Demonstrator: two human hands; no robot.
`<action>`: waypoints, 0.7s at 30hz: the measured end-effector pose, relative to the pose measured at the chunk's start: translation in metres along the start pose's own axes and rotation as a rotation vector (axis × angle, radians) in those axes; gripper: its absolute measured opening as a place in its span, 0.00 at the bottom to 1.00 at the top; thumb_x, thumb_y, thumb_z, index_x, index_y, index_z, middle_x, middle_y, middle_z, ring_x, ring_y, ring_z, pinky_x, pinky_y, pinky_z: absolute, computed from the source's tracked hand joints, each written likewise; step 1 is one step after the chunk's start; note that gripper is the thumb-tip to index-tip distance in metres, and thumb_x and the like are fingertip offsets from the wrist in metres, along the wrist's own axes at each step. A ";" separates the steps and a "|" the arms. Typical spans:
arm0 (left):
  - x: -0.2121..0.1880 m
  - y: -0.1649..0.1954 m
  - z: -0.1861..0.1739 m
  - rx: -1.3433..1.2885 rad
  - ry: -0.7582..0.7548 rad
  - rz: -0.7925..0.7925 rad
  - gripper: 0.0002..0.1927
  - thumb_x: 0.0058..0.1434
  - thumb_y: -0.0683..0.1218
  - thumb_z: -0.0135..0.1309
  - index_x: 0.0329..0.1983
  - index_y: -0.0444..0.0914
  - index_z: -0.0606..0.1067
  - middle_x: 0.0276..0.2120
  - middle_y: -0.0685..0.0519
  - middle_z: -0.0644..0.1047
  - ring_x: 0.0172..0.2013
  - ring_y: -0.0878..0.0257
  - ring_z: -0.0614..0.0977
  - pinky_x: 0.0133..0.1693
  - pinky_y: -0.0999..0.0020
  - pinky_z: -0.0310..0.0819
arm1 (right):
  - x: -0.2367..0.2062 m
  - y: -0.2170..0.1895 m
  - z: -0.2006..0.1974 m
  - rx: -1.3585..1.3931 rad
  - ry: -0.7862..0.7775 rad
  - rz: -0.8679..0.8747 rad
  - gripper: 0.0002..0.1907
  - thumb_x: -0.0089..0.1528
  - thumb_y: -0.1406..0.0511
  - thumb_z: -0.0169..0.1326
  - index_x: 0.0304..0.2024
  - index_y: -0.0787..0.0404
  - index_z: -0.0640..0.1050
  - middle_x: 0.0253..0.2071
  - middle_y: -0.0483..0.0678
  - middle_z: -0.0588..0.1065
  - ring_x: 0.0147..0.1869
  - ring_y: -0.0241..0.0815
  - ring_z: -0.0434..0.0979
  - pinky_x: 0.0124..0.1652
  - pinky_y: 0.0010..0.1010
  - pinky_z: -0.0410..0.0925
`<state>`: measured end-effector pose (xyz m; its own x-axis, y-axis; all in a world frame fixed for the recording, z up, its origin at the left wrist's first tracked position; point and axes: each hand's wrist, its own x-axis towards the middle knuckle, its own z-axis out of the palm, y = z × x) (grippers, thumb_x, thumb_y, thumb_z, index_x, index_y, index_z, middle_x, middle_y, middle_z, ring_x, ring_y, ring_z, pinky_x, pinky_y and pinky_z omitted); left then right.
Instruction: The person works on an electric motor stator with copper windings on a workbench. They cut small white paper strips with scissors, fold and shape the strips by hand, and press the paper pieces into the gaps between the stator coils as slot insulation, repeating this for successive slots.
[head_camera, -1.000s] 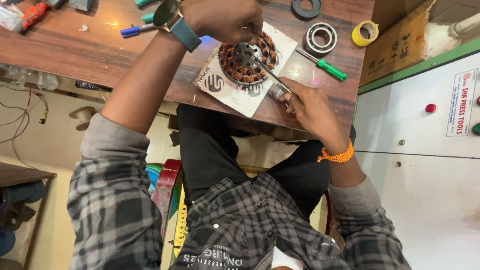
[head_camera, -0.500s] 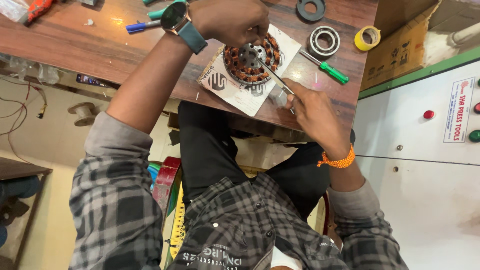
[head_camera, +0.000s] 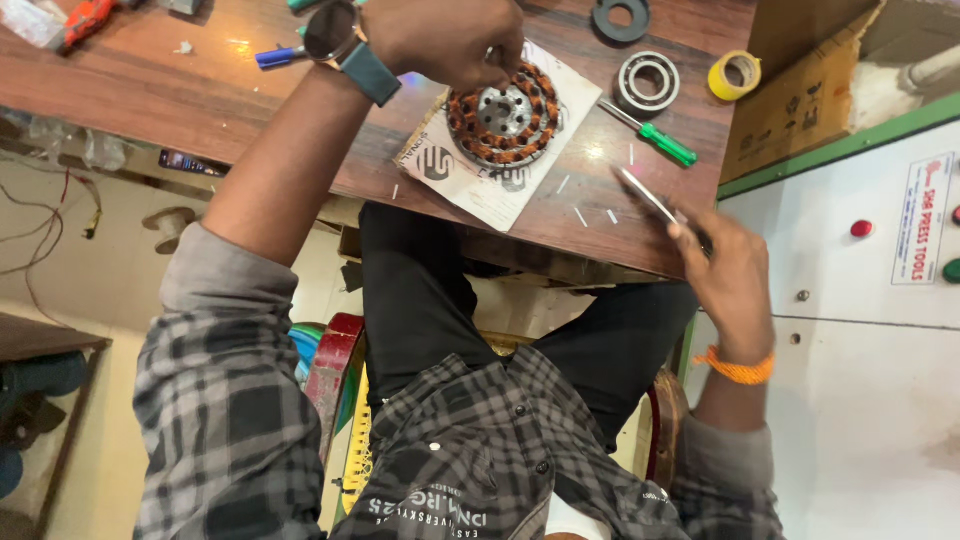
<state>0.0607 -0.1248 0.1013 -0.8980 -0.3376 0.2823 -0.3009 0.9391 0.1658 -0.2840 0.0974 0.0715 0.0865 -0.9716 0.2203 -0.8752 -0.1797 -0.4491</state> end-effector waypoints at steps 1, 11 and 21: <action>0.002 0.001 -0.002 0.028 -0.029 -0.014 0.08 0.58 0.44 0.62 0.36 0.33 0.83 0.29 0.44 0.81 0.26 0.52 0.81 0.31 0.57 0.76 | 0.004 0.000 0.002 -0.006 0.128 -0.082 0.14 0.68 0.67 0.60 0.57 0.62 0.81 0.42 0.60 0.77 0.43 0.54 0.76 0.43 0.39 0.69; 0.010 0.022 -0.037 0.098 -0.135 -0.127 0.07 0.59 0.44 0.61 0.32 0.34 0.82 0.26 0.43 0.80 0.24 0.49 0.80 0.29 0.55 0.74 | 0.081 -0.084 0.066 0.470 0.176 -0.151 0.10 0.65 0.65 0.61 0.48 0.61 0.83 0.45 0.51 0.82 0.40 0.43 0.83 0.40 0.32 0.73; 0.003 0.039 -0.050 0.190 -0.045 -0.105 0.05 0.60 0.44 0.60 0.33 0.37 0.81 0.39 0.49 0.80 0.36 0.48 0.82 0.35 0.53 0.76 | 0.092 -0.106 0.098 0.357 0.257 -0.142 0.06 0.63 0.66 0.62 0.42 0.60 0.83 0.40 0.52 0.82 0.41 0.51 0.83 0.40 0.37 0.74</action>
<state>0.0624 -0.0924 0.1554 -0.8708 -0.4347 0.2295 -0.4446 0.8957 0.0096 -0.1368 0.0116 0.0547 0.0337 -0.8717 0.4888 -0.6408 -0.3942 -0.6588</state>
